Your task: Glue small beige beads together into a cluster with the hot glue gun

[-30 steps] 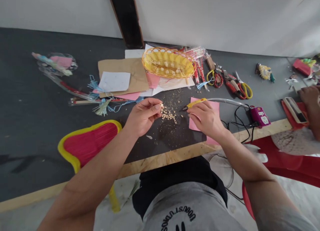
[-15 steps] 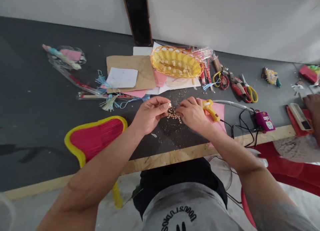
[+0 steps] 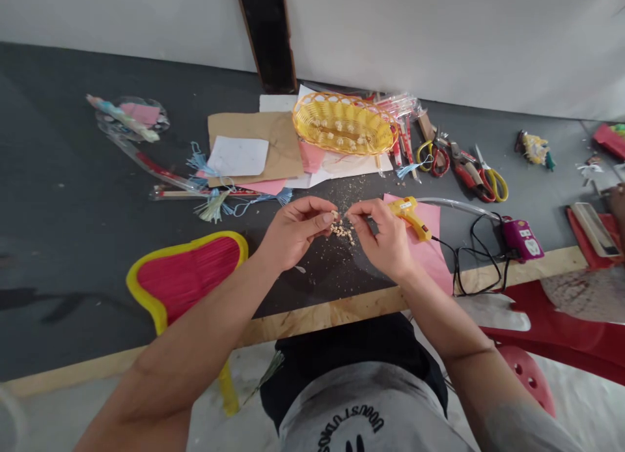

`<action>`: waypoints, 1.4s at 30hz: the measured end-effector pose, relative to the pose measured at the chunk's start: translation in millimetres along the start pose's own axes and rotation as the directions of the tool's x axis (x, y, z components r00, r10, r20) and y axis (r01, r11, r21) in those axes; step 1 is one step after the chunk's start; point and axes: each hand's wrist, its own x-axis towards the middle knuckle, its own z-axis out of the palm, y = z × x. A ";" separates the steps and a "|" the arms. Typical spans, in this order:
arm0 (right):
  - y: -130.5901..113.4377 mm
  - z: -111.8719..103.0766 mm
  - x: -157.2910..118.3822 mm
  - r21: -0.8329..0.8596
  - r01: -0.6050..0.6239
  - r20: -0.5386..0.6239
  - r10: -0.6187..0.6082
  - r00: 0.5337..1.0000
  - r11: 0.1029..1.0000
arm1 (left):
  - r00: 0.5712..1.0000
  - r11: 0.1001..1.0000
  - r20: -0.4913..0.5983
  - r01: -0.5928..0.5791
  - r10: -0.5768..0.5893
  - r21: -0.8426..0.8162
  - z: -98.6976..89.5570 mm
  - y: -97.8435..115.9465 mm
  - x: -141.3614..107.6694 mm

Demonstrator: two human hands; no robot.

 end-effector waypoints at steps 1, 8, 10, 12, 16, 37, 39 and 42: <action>-0.9 2.4 -1.4 0.028 0.006 -0.022 -0.005 1.000 1.000 | 1.000 1.000 0.002 -0.010 0.010 0.009 0.5 -0.1 -0.2; -1.3 10.4 -2.8 0.068 0.075 -0.067 -0.071 0.995 0.995 | 0.996 0.995 0.001 -0.087 0.087 0.058 4.0 0.4 -0.3; -0.7 10.1 -2.3 0.070 0.086 -0.062 -0.082 0.995 0.994 | 0.996 0.994 -0.006 -0.088 0.088 0.068 4.3 0.5 -0.5; 0.0 10.0 -2.2 0.065 0.093 -0.056 -0.089 0.994 0.994 | 0.996 0.993 -0.012 -0.088 0.089 0.077 4.1 0.4 -0.7; 1.4 10.5 -2.2 0.062 0.090 -0.052 -0.086 0.995 0.994 | 0.995 0.991 -0.003 -0.096 0.097 0.097 2.6 -1.5 -0.4; 1.7 7.5 -4.9 0.146 0.047 -0.042 -0.041 0.998 0.988 | 0.997 0.992 0.010 -0.077 0.077 0.104 4.4 -0.1 -2.6; 1.8 7.6 -5.0 0.137 0.054 -0.027 -0.051 0.998 0.989 | 0.997 0.990 0.009 -0.074 0.074 0.118 4.1 -0.1 -2.8; 2.4 8.2 -5.4 0.120 0.068 -0.018 -0.066 0.998 0.990 | 0.996 0.985 0.013 -0.090 0.089 0.144 2.9 -1.2 -3.0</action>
